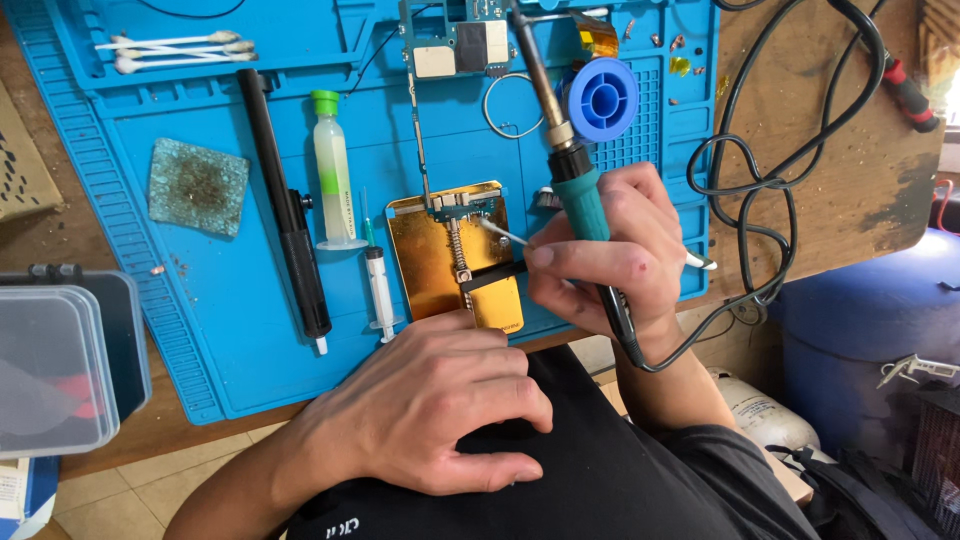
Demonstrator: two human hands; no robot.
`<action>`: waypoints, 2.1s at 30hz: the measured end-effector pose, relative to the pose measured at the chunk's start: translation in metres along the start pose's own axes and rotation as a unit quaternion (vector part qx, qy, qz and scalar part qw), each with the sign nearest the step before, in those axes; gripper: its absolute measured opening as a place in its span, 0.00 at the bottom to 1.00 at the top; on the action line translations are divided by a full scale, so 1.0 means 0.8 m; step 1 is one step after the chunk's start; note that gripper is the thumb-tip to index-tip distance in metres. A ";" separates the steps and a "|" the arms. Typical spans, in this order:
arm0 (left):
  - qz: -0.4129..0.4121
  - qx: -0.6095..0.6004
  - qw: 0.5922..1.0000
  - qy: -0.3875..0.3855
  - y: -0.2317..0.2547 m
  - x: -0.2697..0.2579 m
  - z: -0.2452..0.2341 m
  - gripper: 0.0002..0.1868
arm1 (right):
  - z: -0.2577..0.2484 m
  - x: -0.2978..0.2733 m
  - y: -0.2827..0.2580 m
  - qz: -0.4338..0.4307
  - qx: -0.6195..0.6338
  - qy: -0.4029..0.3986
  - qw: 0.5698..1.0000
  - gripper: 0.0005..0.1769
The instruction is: The person uses a soldering iron and solder wire to work on a small circuit board clamped in a holder. They apply solder to specific points on the board, clean the soldering iron tip with a sponge, and use tweezers to manipulate small components. The workspace includes a blue mat, a tablet displaying a video, and various tools.
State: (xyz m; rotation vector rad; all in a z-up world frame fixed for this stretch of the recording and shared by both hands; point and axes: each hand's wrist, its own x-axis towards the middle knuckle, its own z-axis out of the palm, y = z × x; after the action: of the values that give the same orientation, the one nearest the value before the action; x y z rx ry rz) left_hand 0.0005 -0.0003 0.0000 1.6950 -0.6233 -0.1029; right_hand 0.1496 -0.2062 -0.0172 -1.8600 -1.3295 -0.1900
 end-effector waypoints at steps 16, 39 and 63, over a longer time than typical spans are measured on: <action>0.009 0.017 1.000 0.009 0.003 0.001 0.001 0.15 | -0.008 -0.013 -0.005 0.020 -0.026 0.058 0.998 0.21; 0.008 0.017 0.999 0.034 0.010 -0.002 0.001 0.10 | 0.020 -0.025 0.006 -0.010 0.034 0.256 0.966 0.06; -0.059 0.358 0.928 0.078 0.036 0.034 -0.033 0.09 | -0.021 -0.059 0.002 0.016 0.125 0.283 0.951 0.17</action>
State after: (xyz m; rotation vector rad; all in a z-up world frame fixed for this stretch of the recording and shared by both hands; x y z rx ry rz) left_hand 0.0247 0.0084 0.0403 2.4208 -0.4607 0.2008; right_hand 0.1361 -0.2522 -0.0332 -1.4591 -0.8764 -0.4759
